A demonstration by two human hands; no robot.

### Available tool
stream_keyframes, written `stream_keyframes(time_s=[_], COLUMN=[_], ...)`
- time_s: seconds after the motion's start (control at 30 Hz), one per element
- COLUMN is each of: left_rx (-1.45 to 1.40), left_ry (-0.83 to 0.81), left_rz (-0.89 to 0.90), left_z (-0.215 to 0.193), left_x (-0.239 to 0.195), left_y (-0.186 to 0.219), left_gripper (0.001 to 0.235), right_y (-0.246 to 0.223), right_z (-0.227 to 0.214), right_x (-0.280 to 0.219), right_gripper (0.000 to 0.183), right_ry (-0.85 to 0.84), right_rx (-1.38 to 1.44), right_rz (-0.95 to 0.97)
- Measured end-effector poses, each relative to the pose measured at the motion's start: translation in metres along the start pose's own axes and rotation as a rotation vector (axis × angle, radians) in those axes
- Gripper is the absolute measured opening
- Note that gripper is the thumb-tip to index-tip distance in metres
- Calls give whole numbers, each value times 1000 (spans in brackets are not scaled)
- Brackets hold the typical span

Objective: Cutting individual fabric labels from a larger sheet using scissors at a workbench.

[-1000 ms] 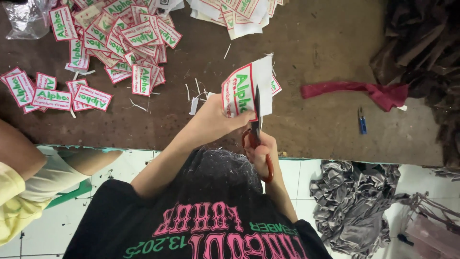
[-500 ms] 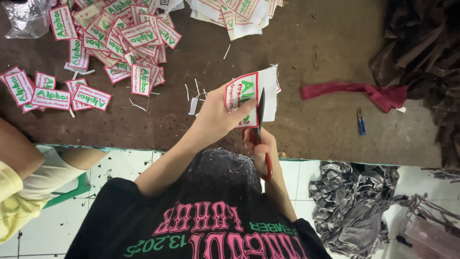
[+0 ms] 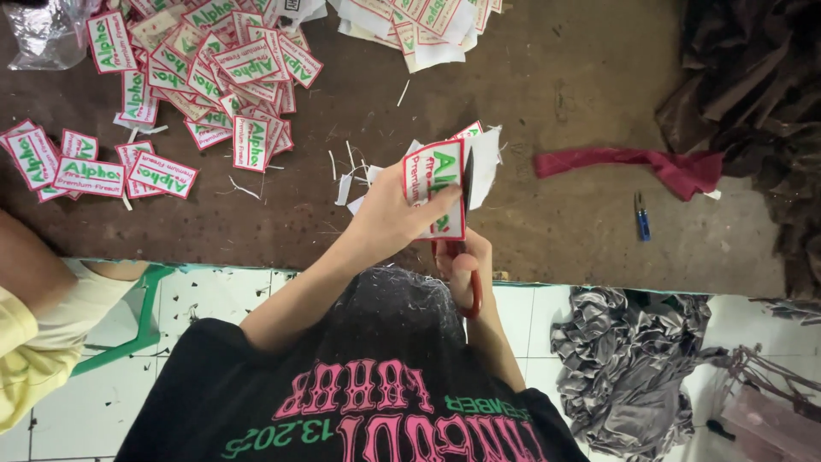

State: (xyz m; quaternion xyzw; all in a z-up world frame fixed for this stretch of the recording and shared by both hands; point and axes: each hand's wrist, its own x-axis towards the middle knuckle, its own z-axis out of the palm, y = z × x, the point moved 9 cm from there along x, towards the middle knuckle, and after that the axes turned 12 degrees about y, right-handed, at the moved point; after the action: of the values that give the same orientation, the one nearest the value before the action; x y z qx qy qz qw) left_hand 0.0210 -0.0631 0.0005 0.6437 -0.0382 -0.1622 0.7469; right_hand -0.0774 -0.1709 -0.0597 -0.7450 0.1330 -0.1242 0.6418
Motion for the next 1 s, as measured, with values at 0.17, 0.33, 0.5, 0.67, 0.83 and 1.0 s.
stream_keyframes(time_s=[0.17,0.33,0.5,0.67,0.83,1.0], left_rx=[9,-30,78,65,42,55], left_ry=[-13,22,73,54,58,14], left_rz=[43,144,138,128,120,98], left_z=[-2,-9,-6,-2,-4,1], left_x=[2,11,12,7,8,5], left_y=[-2,12,-1,-7,-12,-11], left_gripper=[25,30,21,19,17,16], right_y=[11,18,14,-2,12,-28], right_z=[-5,-9,-8,-7,-9,3], right_x=[-3,-7,-4,0,0,6], right_gripper=[87,85,84,84,77,73], right_ry=[53,59,45,27,58,11], right_rx=[45,59,-20,-35,-61,23], right_rz=[45,64,72,2,7,-25])
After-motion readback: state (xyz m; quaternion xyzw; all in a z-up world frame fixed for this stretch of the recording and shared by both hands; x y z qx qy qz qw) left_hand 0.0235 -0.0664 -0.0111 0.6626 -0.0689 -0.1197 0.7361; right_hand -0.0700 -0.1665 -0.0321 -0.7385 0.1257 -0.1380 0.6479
